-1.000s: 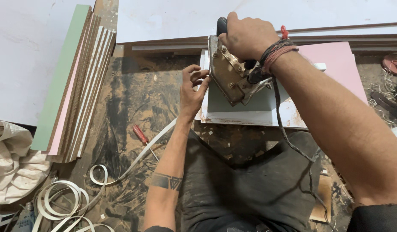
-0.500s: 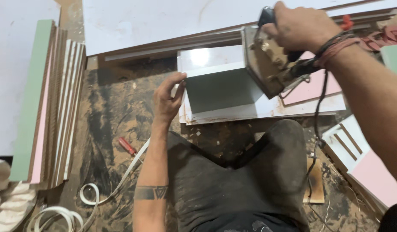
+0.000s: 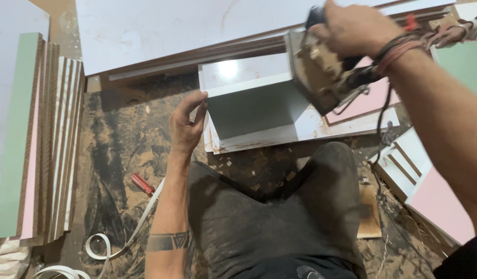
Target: The person sits on the floor of a workshop and irons white edge banding tape onto the edges of laminated boards using a handheld edge-banding iron, pressing the tape along the panel edge. They then set panels aside, pick up new boards, and trim the applied banding with a utility knife.
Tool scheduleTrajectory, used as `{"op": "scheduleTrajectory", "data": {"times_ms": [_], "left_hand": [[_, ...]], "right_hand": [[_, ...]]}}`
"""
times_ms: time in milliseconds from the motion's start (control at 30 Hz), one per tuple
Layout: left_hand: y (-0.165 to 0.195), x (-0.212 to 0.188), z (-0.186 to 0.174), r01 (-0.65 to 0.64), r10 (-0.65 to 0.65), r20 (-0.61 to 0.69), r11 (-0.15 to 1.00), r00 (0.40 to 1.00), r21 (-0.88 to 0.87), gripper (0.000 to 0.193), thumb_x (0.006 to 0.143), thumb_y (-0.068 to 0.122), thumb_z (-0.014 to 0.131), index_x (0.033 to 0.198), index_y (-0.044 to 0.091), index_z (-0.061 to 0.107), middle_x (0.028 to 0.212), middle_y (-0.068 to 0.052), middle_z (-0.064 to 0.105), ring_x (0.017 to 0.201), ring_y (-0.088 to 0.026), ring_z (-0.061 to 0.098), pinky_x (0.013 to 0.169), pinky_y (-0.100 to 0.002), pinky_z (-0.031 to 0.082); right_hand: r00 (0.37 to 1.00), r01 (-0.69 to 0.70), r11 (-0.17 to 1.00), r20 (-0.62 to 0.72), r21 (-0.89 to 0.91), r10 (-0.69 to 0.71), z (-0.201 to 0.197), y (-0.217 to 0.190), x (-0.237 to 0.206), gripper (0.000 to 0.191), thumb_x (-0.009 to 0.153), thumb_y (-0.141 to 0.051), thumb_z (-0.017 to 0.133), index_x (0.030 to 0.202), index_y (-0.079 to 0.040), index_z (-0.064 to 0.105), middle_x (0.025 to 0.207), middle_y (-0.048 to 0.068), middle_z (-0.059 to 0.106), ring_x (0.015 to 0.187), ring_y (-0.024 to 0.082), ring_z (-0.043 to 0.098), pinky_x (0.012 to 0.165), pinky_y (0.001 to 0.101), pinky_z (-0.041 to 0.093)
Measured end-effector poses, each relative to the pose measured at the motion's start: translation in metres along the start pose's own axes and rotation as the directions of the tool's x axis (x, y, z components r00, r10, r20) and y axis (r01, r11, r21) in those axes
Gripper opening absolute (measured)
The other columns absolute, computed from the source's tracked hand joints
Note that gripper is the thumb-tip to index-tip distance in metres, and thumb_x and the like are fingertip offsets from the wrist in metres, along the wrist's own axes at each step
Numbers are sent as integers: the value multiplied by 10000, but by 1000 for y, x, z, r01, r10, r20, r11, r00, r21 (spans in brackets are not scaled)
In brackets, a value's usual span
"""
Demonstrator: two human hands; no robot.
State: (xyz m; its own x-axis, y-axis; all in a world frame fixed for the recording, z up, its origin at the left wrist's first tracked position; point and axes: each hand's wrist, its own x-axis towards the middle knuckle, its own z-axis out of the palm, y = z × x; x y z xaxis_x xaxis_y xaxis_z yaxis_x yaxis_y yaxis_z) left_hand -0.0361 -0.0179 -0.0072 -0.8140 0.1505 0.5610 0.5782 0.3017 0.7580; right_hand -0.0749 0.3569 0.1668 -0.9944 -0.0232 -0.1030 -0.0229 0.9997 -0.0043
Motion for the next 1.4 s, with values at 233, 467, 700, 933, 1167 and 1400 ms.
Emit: {"op": "scheduleTrajectory", "data": {"times_ms": [233, 467, 700, 933, 1167, 1400], "left_hand": [[3, 0, 0, -6, 6, 3, 1000, 1000, -29, 299, 973, -4, 722, 1251, 100, 682, 1218, -122, 758, 1143, -229, 752, 958, -326, 612], [7, 3, 0, -48, 46, 31, 995, 998, 85, 295, 980, -36, 705, 1248, 82, 679, 1228, -152, 752, 1153, -257, 750, 967, -352, 597], [-5, -3, 3, -22, 18, 44, 997, 999, 77, 282, 1000, -29, 689, 1260, 77, 667, 1214, -147, 750, 1155, -252, 749, 982, -353, 600], [-31, -19, 1, -79, 74, 89, 996, 993, 52, 258, 1076, -117, 674, 1288, 24, 628, 1269, -124, 658, 1147, -208, 675, 993, -331, 581], [-48, -25, -12, -62, 64, 125, 998, 990, -20, 218, 1113, -154, 627, 1302, -65, 564, 1292, -205, 643, 1066, -201, 669, 859, -284, 564], [-41, -30, -12, 19, -20, 219, 1000, 976, 4, 147, 1213, -117, 496, 1324, -107, 592, 1212, -176, 679, 1057, -177, 664, 917, -280, 524]], "right_hand": [[983, 181, 970, -4, 162, -183, 6, -115, 19, 470, 1049, -414, 508, 1221, 23, 527, 885, 264, 714, 837, 434, 718, 760, 533, 567], [980, 197, 965, -68, 174, -188, 11, -110, 11, 449, 1023, -405, 505, 1215, -1, 528, 891, 244, 723, 839, 430, 713, 771, 534, 563], [995, 53, 996, -84, 78, -46, 12, 6, -16, 512, 1064, -473, 534, 1230, 11, 546, 939, 281, 715, 873, 467, 695, 758, 561, 548], [905, -399, 869, 281, 293, 321, 52, 134, -158, 421, 975, -343, 496, 1321, -113, 565, 899, 250, 741, 822, 419, 767, 723, 556, 576], [619, -562, 812, 570, -159, 540, 147, 181, -405, 496, 998, -562, 441, 1217, -130, 552, 825, 199, 758, 769, 402, 756, 728, 514, 597], [268, -804, 580, 791, -130, 549, 215, 183, -535, 431, 1023, -561, 426, 1218, -206, 573, 817, 113, 729, 698, 256, 690, 627, 391, 592]]}}
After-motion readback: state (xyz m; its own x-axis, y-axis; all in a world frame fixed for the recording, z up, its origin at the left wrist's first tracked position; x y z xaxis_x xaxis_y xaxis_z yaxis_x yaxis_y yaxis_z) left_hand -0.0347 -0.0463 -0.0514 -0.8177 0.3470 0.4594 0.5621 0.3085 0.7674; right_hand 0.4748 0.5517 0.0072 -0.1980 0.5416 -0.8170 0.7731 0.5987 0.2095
